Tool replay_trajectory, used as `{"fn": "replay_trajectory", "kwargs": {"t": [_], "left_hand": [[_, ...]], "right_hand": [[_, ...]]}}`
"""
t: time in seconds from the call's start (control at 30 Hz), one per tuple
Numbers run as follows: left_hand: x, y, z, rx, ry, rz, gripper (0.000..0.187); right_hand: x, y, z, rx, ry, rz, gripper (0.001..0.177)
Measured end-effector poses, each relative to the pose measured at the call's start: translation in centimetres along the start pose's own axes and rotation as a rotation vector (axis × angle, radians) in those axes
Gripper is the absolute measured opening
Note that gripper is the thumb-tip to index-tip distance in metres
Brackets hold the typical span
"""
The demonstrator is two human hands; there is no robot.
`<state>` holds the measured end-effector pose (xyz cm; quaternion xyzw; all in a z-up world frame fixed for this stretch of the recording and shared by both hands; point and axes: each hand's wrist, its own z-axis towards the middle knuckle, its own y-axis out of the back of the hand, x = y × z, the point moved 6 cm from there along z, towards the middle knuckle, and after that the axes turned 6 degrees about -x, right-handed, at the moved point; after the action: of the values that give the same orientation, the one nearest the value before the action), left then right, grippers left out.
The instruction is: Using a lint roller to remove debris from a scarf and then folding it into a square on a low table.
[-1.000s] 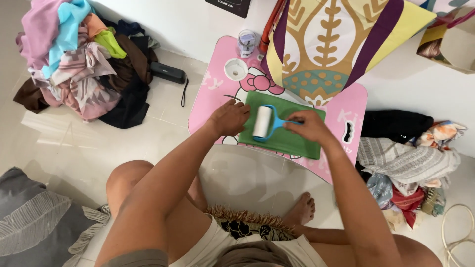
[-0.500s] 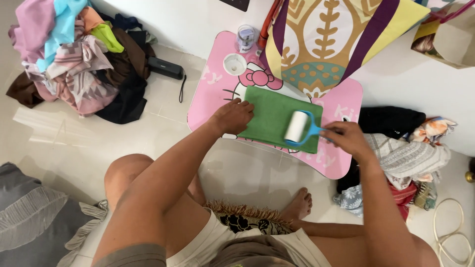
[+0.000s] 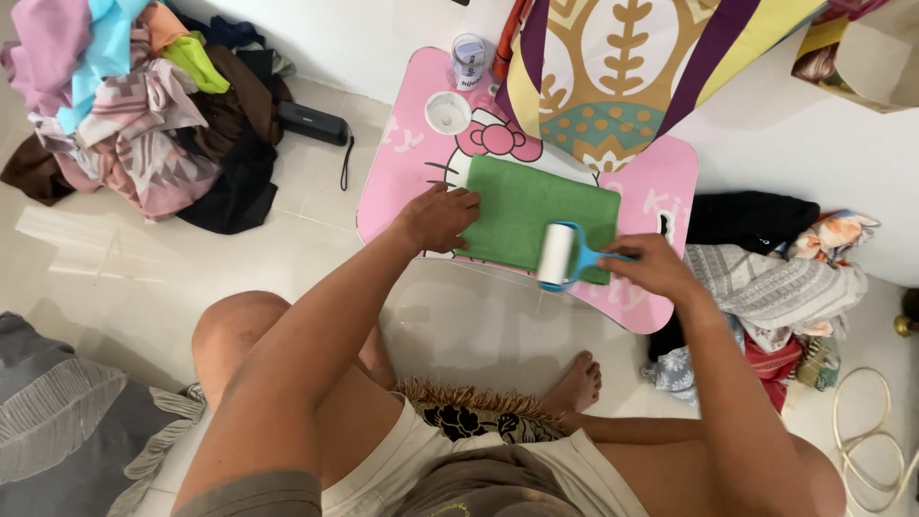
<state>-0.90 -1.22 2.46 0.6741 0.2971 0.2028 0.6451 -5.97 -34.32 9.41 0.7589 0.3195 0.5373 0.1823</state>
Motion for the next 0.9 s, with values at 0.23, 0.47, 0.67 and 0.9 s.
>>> {"fn": "replay_trajectory", "kwargs": {"t": [0.23,0.47,0.67,0.9], "left_hand": [[-0.2,-0.3,0.0,-0.019,0.0,0.006,0.055],[0.2,-0.5,-0.3,-0.062,0.007,-0.006,0.058],[0.2,0.6,-0.7,-0.024,0.04,0.024,0.059],[0.6,0.4,-0.6,-0.028,0.057,-0.018,0.055]], "right_hand": [[-4.6,6.1,-4.0,-0.122,-0.187,-0.036,0.023],[3.8,-1.3,1.2,-0.036,0.085,-0.014,0.029],[6.3,-7.8,3.9,0.047,0.157,0.06,0.027],[-0.8,0.8,0.3,0.019,-0.041,-0.021,0.027]]}}
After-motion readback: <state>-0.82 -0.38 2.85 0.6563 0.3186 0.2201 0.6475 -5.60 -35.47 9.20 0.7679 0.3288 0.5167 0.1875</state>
